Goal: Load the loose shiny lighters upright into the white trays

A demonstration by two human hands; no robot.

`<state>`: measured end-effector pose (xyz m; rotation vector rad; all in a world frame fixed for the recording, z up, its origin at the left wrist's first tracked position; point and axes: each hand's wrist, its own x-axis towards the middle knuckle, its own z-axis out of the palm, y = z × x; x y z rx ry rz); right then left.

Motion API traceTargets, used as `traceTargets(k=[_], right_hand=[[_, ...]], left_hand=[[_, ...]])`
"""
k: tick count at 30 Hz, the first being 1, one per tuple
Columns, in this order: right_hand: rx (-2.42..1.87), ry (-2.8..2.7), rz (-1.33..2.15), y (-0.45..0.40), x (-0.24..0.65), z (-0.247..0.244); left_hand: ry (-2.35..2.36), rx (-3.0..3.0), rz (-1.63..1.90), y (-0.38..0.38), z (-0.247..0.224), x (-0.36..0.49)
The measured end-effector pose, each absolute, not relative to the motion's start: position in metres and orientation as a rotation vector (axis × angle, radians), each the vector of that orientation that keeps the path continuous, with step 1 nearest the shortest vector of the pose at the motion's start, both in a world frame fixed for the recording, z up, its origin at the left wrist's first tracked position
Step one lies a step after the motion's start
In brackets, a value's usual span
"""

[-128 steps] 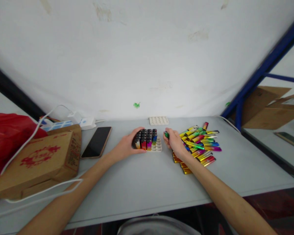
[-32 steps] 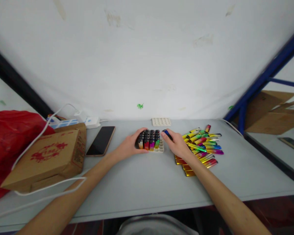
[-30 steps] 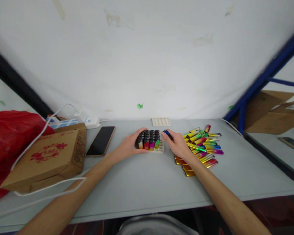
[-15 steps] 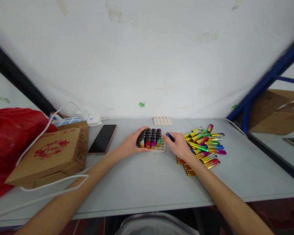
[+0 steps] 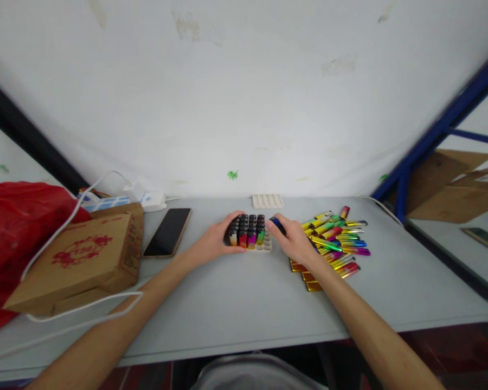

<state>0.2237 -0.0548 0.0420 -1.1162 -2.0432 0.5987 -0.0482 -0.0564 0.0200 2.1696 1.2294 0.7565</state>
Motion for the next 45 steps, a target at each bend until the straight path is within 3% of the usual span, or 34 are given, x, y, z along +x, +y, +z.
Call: traceTargets(k=[10,18,25,35,45], right_hand=[[-0.773,-2.245,0.493,-0.063,0.236,0.06],[-0.897,-2.305,0.666,-0.06,0.236,0.054],[-0.835,-2.441,0.482,-0.058,0.24,0.055],[-0.841,-2.503,0.543,-0.059,0.241,0.063],[-1.155,-2.417,0.494,-0.038,0.268,0.058]], left_hand=[[1.23,2.145,0.764,-0.057,0.018,-0.048],[1.208,2.141,0.771,-0.056,0.019,-0.048],[1.202,2.154,0.776,-0.058,0.022,-0.047],[1.211,2.156,0.773,-0.058,0.023,-0.046],[1.244,2.172,0.758,-0.058,0.025,-0.046]])
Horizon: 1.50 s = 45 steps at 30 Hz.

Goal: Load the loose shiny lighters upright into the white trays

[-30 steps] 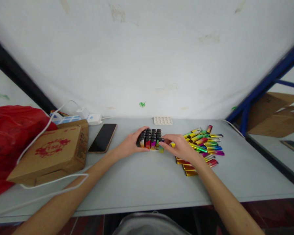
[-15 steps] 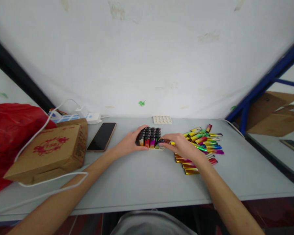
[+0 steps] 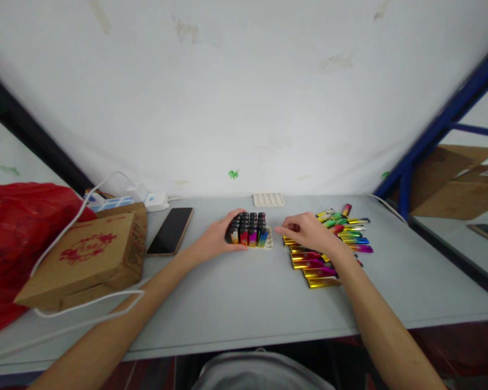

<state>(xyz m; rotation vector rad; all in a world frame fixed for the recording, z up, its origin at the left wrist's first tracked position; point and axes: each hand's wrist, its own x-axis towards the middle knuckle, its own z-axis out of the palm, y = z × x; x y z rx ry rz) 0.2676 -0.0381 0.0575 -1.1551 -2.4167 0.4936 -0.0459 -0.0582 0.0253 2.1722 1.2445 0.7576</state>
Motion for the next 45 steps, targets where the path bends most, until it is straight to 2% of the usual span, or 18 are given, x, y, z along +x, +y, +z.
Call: traceTargets(k=[6,13,16,27,31,36,45], right_hand=[[-1.337,-2.311,0.473,-0.02,0.316,0.059],[-1.31,-2.474,0.809,-0.018,0.326,0.053],[-1.284,-2.49,0.852,-0.018,0.323,0.052],[-1.311,-2.535,0.564,-0.016,0.308,0.044],[-1.103,-2.369,0.512,-0.024,0.295,0.05],[-1.119,-2.073,0.505,-0.028,0.278,0.053],[-1.059,-1.548,0.969,-0.029,0.244,0.038]], left_hand=[[1.266,2.17,0.734,-0.058,0.026,-0.047],[1.283,2.201,0.734,-0.059,0.022,-0.047],[1.277,2.247,0.753,-0.058,0.018,-0.047],[1.307,2.231,0.762,-0.055,0.016,-0.047],[1.298,2.221,0.748,-0.055,0.021,-0.048],[1.254,2.178,0.674,-0.055,0.03,-0.054],[1.213,2.22,0.672,-0.055,0.031,-0.06]])
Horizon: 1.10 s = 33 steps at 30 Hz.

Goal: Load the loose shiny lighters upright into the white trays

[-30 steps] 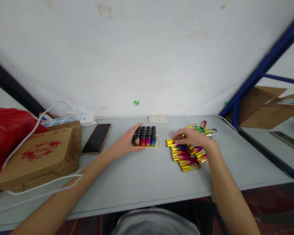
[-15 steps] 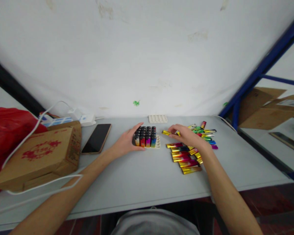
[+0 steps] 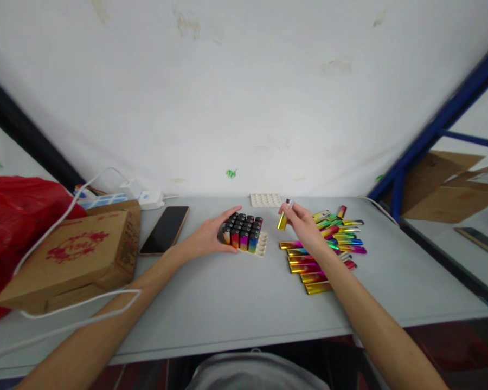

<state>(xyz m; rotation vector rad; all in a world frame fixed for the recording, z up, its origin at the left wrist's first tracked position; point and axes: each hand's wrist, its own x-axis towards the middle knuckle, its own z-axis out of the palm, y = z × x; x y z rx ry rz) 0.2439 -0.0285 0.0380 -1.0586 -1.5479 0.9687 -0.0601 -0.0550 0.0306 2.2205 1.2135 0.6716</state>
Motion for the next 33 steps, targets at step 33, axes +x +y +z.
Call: traceTargets(k=[33], right_hand=[[-1.317,-1.719,0.609,-0.046,0.218,0.027]], left_hand=[[1.234,2.234,0.691,-0.055,0.026,-0.06]])
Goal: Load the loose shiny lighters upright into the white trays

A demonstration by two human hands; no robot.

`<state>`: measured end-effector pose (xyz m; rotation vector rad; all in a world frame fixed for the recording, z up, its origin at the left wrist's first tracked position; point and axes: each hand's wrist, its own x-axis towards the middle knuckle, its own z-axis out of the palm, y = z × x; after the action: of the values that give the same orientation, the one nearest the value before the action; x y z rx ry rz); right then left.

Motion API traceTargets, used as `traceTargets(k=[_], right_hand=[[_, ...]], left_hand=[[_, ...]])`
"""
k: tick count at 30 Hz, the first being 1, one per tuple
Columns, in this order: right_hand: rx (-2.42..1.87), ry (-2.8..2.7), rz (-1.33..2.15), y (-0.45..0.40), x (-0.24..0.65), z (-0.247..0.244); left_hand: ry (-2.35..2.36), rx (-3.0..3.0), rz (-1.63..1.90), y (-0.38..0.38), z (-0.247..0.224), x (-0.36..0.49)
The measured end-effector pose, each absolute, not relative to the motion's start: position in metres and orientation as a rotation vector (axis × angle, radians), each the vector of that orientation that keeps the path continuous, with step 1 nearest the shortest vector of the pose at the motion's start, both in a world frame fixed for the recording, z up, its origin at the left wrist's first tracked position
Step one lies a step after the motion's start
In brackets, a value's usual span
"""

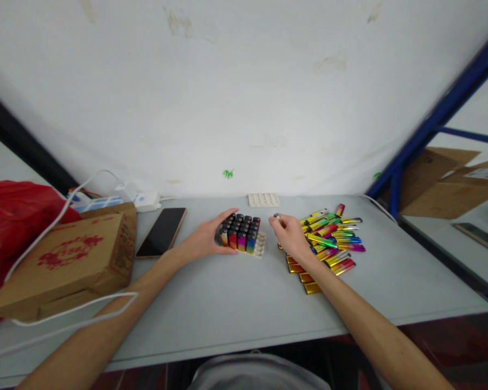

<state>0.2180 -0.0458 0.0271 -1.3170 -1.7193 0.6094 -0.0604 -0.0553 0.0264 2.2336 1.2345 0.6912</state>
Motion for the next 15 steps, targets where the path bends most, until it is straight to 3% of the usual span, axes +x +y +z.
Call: traceTargets(k=[15], right_hand=[[-1.084,-1.97,0.666,-0.04,0.229,0.028]], left_hand=[[1.225,2.238,0.687,-0.055,0.026,-0.061]])
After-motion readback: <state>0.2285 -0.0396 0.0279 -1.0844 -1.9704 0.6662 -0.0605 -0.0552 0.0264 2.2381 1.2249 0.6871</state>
